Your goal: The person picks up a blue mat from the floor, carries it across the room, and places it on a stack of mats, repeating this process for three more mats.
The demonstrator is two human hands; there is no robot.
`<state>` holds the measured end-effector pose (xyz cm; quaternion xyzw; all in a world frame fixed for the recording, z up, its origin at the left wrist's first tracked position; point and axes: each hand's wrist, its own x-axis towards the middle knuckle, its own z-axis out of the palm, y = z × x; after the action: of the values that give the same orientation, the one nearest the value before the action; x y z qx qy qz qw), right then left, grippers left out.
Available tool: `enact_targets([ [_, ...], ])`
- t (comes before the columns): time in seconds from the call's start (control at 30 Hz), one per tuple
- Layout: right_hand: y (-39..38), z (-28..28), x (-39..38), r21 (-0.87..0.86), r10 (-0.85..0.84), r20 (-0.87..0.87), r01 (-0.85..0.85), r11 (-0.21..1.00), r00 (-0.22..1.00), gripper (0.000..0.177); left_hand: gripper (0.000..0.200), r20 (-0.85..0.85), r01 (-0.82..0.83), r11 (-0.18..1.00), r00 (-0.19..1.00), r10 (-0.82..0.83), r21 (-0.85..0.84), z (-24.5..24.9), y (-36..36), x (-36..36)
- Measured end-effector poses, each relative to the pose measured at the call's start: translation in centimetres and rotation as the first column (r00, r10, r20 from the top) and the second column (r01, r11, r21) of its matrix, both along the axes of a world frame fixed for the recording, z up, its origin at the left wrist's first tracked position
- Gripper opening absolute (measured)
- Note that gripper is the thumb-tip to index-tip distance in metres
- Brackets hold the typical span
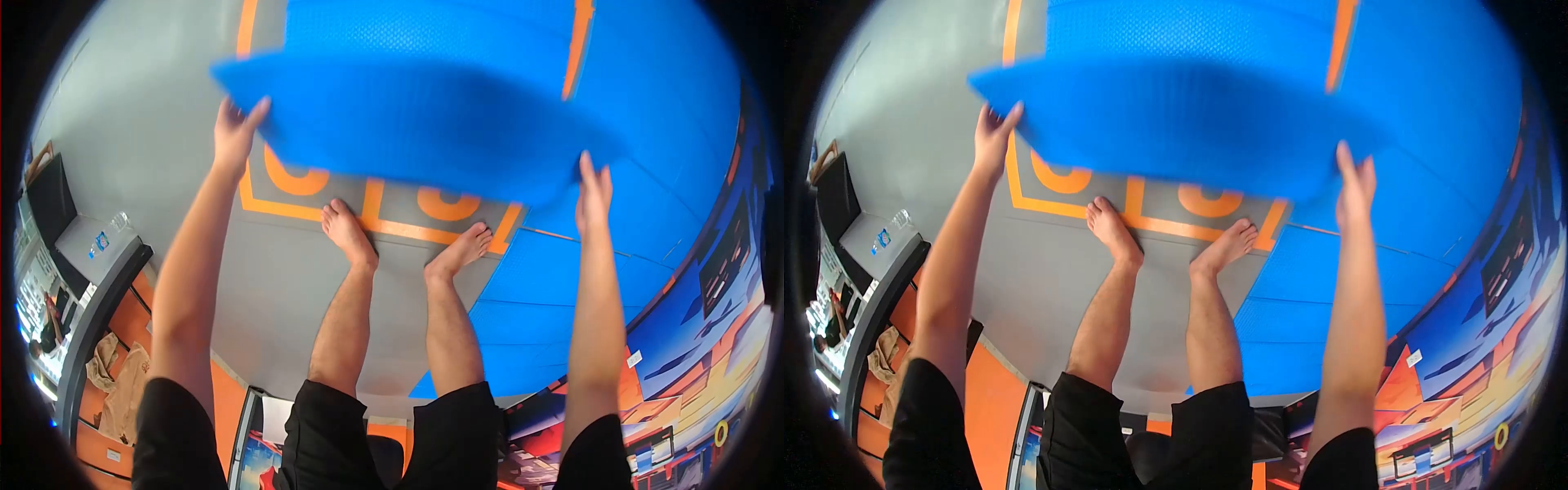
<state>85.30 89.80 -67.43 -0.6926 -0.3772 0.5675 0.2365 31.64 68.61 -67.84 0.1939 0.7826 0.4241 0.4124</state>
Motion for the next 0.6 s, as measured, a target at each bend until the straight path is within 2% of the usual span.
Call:
enact_targets([
  [0.03,1.4,-2.4,-1.0,-0.028,-0.049,0.112,0.053,0.998,0.992,0.071,0.062,-0.024,-0.029,0.999,0.999,0.028,-0.046,-3.5,1.0,-0.9],
  [0.07,2.7,-6.6,-0.2,-0.019,0.105,0.18,-0.103,0.994,0.978,0.072,0.067,-0.053,0.001,0.984,0.999,-0.011,-0.18,-5.1,2.1,-0.7],
  [0.1,3.2,-10.0,1.2,-0.018,0.252,0.245,-0.256,0.967,0.936,0.073,0.063,-0.083,0.006,0.958,0.996,-0.031,-0.286,-6.4,2.8,0.3],
  [0.13,3.1,-10.5,0.8,-0.024,0.254,0.247,-0.256,0.966,0.935,0.073,0.059,-0.117,-0.027,0.926,0.993,-0.018,-0.376,-7.1,2.3,3.9],
  [0.2,2.4,-10.3,-1.6,-0.228,0.412,0.165,-0.372,0.9,0.896,0.078,0.056,-0.248,-0.284,0.836,0.951,0.185,-0.469,-9.8,-3.9,13.6],
  [0.23,1.4,-10.6,-2.1,-0.239,0.414,0.165,-0.371,0.897,0.895,0.078,0.056,-0.288,-0.415,0.778,0.906,0.31,-0.471,-10.0,-7.9,19.8],
  [0.3,0.2,-11.0,-2.8,-0.285,0.332,0.248,-0.259,0.923,0.91,0.074,0.06,-0.27,-0.56,0.686,0.827,0.493,-0.464,-9.6,-11.4,26.7],
  [0.33,0.2,-11.0,-2.7,-0.295,0.338,0.25,-0.262,0.919,0.907,0.074,0.06,-0.27,-0.561,0.68,0.827,0.494,-0.473,-9.7,-11.7,26.9],
  [0.4,-0.4,-10.8,-2.1,-0.439,0.161,0.211,-0.054,0.897,0.964,0.065,0.068,-0.161,-0.49,0.696,0.86,0.485,-0.524,-9.9,-12.4,27.1],
  [0.43,-0.9,-10.8,-0.8,-0.449,0.161,0.216,-0.048,0.892,0.963,0.065,0.068,-0.244,-0.544,0.676,0.835,0.493,-0.497,-10.0,-12.3,27.3],
  [0.47,-1.1,-11.1,1.2,-0.479,0.122,0.157,-0.032,0.877,0.98,0.06,0.068,-0.326,-0.596,0.66,0.803,0.499,-0.458,-10.6,-12.0,27.2],
  [0.5,-1.3,-11.2,2.2,-0.504,0.079,0.091,-0.023,0.864,0.993,0.056,0.058,-0.299,-0.579,0.681,0.815,0.496,-0.448,-10.8,-11.5,24.4],
  [0.53,-2.0,-10.1,2.4,-0.486,0.063,0.086,-0.013,0.874,0.994,0.054,0.051,-0.173,-0.491,0.751,0.868,0.466,-0.441,-10.3,-10.1,18.4],
  [0.57,-3.1,-8.3,2.8,-0.465,0.045,0.08,-0.003,0.885,0.996,0.051,0.049,0.132,-0.278,0.876,0.926,0.353,-0.395,-9.9,-6.8,5.9],
  [0.6,-4.3,-7.3,3.7,-0.434,0.025,0.106,0.023,0.9,0.994,0.049,0.051,0.3,-0.148,0.946,0.924,0.236,-0.29,-8.3,-5.5,-1.5],
])
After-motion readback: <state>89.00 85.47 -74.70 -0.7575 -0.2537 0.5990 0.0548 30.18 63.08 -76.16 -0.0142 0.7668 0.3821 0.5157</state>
